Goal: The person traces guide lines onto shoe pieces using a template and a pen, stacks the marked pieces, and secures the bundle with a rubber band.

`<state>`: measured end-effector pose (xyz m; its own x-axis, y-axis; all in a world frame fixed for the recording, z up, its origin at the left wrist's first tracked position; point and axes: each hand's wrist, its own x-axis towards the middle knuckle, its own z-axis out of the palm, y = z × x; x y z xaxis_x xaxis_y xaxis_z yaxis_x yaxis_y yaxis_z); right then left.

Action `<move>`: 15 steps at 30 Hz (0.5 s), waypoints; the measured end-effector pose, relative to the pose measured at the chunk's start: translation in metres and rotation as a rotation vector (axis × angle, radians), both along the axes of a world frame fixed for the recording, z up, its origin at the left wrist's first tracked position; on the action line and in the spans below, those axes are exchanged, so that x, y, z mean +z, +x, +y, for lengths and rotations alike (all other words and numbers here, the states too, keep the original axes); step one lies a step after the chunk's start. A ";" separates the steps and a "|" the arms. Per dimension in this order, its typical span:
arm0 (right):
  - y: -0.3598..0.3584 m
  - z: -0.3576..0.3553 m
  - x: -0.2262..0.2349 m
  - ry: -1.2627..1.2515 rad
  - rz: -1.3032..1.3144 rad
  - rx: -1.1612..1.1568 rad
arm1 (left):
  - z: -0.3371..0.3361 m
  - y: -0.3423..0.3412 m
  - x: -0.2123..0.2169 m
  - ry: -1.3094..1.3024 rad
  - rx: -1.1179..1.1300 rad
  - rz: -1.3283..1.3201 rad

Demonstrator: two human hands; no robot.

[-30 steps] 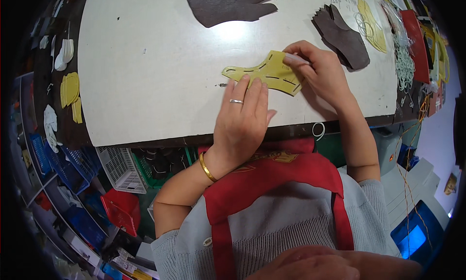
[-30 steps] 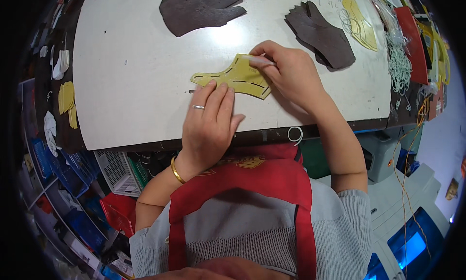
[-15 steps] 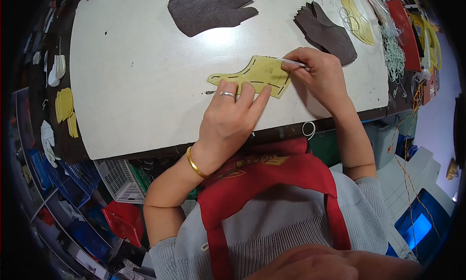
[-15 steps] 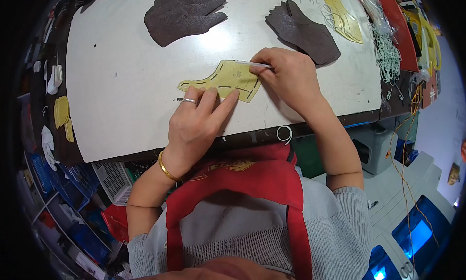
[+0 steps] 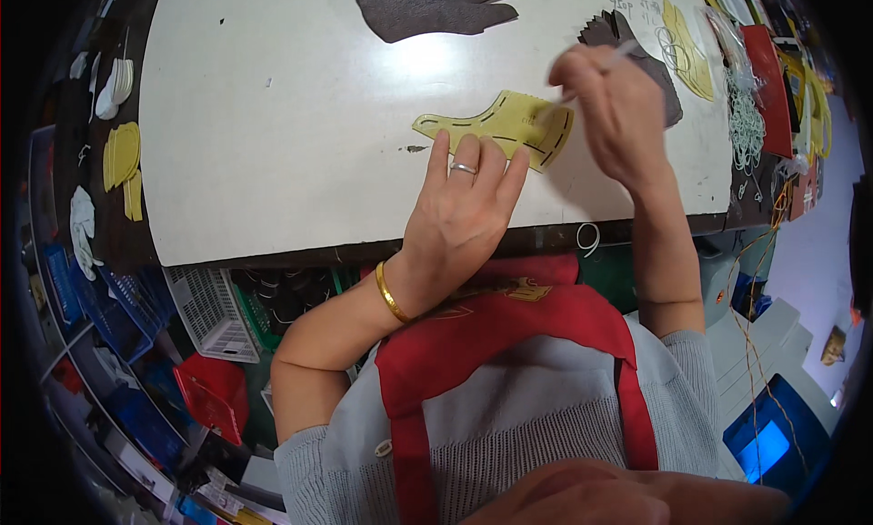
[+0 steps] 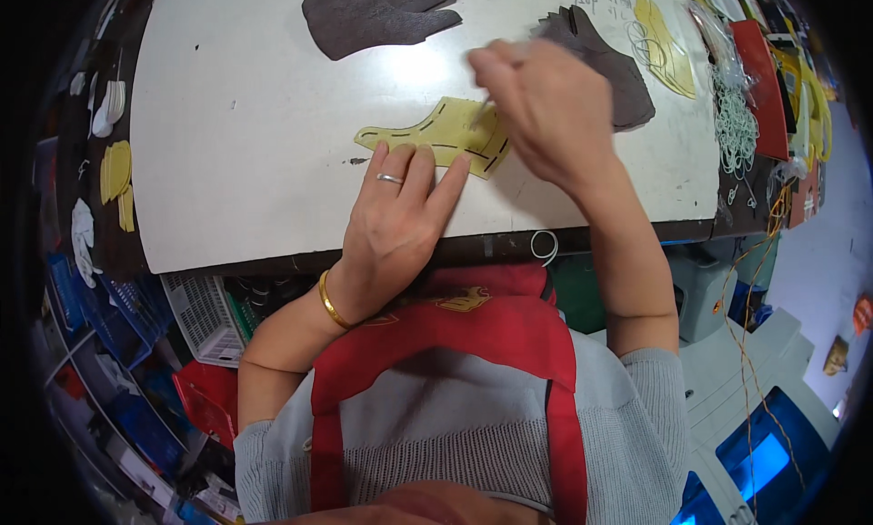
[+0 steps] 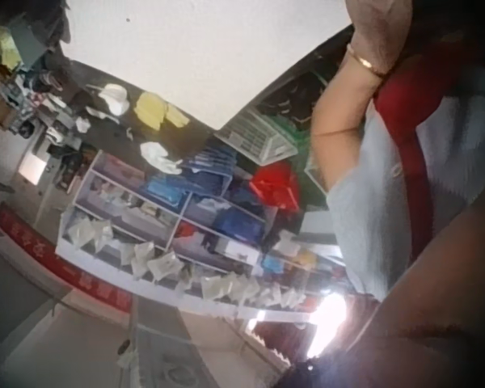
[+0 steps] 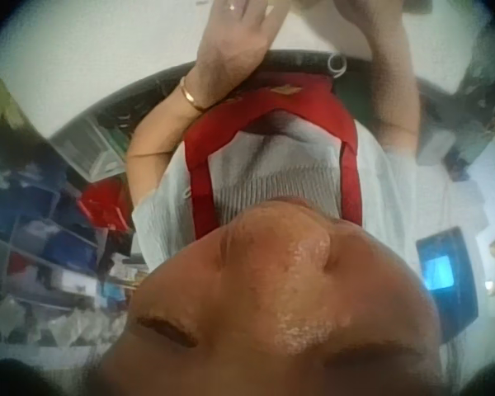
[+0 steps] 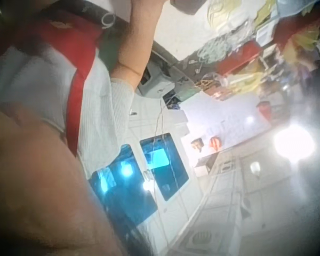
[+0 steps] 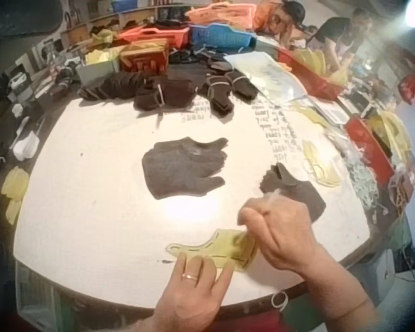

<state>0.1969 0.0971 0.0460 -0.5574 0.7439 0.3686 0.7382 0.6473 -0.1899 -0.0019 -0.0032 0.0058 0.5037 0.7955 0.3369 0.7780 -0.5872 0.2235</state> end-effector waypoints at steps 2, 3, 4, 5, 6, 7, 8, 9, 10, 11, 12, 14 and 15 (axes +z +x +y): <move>-0.023 0.002 -0.009 -0.308 0.145 0.102 | -0.001 0.001 -0.002 -0.067 -0.003 0.018; -0.034 0.004 -0.012 -0.457 0.279 0.171 | -0.001 0.002 -0.002 -0.065 0.003 0.013; -0.045 0.005 -0.012 -0.458 0.276 0.182 | -0.001 0.003 -0.003 -0.073 -0.010 0.011; -0.055 0.007 -0.010 -0.546 0.242 0.198 | -0.001 0.003 -0.003 -0.082 -0.023 0.009; -0.063 0.008 -0.009 -0.634 0.206 0.211 | -0.001 0.004 -0.004 -0.082 -0.016 0.008; -0.070 0.008 -0.008 -0.636 0.204 0.219 | -0.001 0.003 -0.006 -0.068 -0.023 -0.019; -0.075 0.008 -0.007 -0.573 0.096 0.230 | -0.001 0.003 -0.007 -0.054 -0.032 -0.045; -0.078 0.008 -0.007 -0.509 -0.012 0.239 | -0.001 0.002 -0.007 -0.055 -0.026 -0.045; -0.078 0.010 -0.012 -0.472 0.050 0.279 | -0.001 0.001 -0.007 -0.071 -0.031 -0.052; -0.076 0.011 -0.013 -0.474 0.046 0.277 | 0.000 0.001 -0.007 -0.087 -0.036 -0.059; -0.075 0.012 -0.012 -0.467 0.012 0.273 | 0.000 0.001 -0.006 -0.088 -0.037 -0.062; -0.071 0.013 -0.003 -0.466 -0.023 0.263 | 0.000 0.001 -0.005 -0.034 -0.019 -0.077; -0.064 0.014 0.008 -0.504 -0.102 0.257 | 0.001 0.000 -0.003 -0.038 -0.022 -0.079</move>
